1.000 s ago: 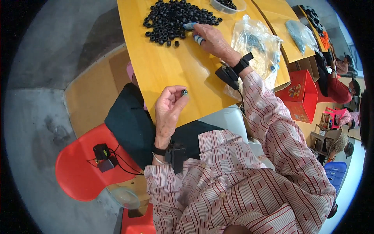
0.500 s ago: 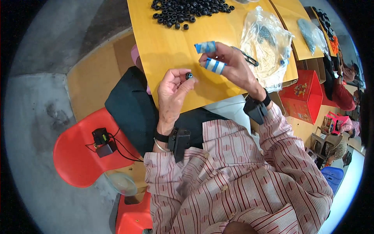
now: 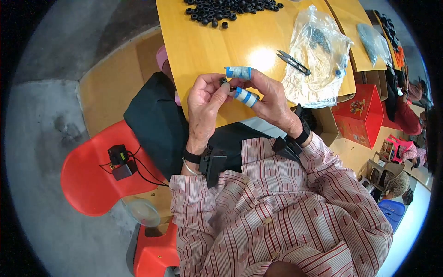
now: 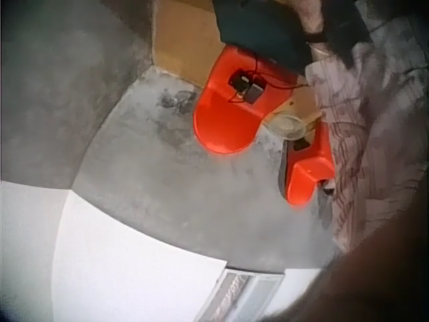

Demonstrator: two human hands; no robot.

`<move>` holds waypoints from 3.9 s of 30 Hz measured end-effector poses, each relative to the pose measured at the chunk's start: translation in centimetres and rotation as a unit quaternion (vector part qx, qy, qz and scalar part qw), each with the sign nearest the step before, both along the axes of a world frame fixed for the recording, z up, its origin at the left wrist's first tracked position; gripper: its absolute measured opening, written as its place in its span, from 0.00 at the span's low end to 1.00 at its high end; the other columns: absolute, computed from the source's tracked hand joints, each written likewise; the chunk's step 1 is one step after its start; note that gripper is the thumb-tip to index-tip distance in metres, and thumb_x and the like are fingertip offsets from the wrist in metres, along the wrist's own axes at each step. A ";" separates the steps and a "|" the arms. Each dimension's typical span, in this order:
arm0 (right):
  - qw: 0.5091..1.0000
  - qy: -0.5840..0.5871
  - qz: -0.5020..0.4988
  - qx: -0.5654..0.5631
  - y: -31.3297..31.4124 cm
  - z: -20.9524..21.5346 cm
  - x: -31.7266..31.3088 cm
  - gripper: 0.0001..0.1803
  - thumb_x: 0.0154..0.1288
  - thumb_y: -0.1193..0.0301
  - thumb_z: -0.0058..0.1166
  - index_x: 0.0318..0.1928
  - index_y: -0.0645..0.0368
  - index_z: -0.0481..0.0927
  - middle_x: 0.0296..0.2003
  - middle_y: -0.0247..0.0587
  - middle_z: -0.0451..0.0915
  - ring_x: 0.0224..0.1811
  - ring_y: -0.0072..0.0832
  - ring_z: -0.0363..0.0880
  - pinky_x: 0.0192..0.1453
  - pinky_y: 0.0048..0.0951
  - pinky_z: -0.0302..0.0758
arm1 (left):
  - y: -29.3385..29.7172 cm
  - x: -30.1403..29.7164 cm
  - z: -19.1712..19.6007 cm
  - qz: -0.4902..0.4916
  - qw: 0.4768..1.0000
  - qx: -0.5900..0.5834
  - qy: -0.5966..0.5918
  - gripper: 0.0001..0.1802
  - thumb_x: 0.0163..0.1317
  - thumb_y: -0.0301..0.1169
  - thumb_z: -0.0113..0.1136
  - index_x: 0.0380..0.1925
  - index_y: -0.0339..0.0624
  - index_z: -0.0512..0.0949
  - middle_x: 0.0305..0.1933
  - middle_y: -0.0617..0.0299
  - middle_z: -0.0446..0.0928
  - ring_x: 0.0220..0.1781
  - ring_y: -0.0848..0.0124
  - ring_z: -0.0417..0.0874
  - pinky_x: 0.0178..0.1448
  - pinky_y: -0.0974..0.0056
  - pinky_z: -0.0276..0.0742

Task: The person assembles small components by repeatedly picking up black plastic pieces from the table and fitting them into a taped cylindrical sleeve by hand.

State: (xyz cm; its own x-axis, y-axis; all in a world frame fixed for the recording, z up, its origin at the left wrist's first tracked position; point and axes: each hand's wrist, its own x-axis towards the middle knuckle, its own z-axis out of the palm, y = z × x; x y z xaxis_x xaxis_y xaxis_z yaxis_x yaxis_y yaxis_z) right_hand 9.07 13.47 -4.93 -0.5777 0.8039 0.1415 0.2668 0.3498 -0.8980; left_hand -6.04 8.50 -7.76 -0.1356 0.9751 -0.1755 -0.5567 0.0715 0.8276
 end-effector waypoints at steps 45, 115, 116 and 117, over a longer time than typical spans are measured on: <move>0.994 -0.063 -0.014 0.093 0.7 2.0 1.6 0.22 0.59 0.76 0.58 0.55 0.61 0.72 0.33 0.34 0.79 0.30 0.21 0.73 0.37 0.22 0.72 | -0.4 0.2 -0.1 -0.065 0.994 0.022 0.084 0.13 0.58 0.18 0.57 0.43 0.33 0.70 0.35 0.63 0.74 0.34 0.81 0.74 0.40 0.77 0.72; 0.994 -0.030 -0.070 0.074 -2.0 -0.7 1.9 0.24 0.50 0.72 0.65 0.49 0.62 0.75 0.31 0.36 0.78 0.29 0.26 0.74 0.34 0.26 0.74 | -1.0 -0.1 -0.1 -0.117 0.992 0.021 0.041 0.13 0.62 0.23 0.56 0.46 0.31 0.76 0.46 0.56 0.78 0.42 0.74 0.79 0.49 0.69 0.76; 0.994 -0.029 -0.070 0.074 -2.0 -0.7 1.9 0.24 0.50 0.72 0.65 0.49 0.62 0.75 0.31 0.36 0.78 0.29 0.26 0.74 0.34 0.26 0.74 | -1.1 -0.1 0.0 -0.119 0.993 0.016 0.020 0.13 0.62 0.24 0.56 0.46 0.30 0.76 0.46 0.56 0.78 0.42 0.74 0.79 0.49 0.69 0.76; 0.992 -0.044 -0.065 0.101 -2.0 -0.6 1.9 0.23 0.49 0.71 0.66 0.47 0.62 0.75 0.31 0.36 0.78 0.29 0.28 0.74 0.34 0.27 0.73 | -1.1 -0.1 -0.1 -0.119 0.993 0.015 0.021 0.13 0.62 0.24 0.56 0.46 0.30 0.76 0.46 0.56 0.78 0.42 0.74 0.79 0.49 0.69 0.76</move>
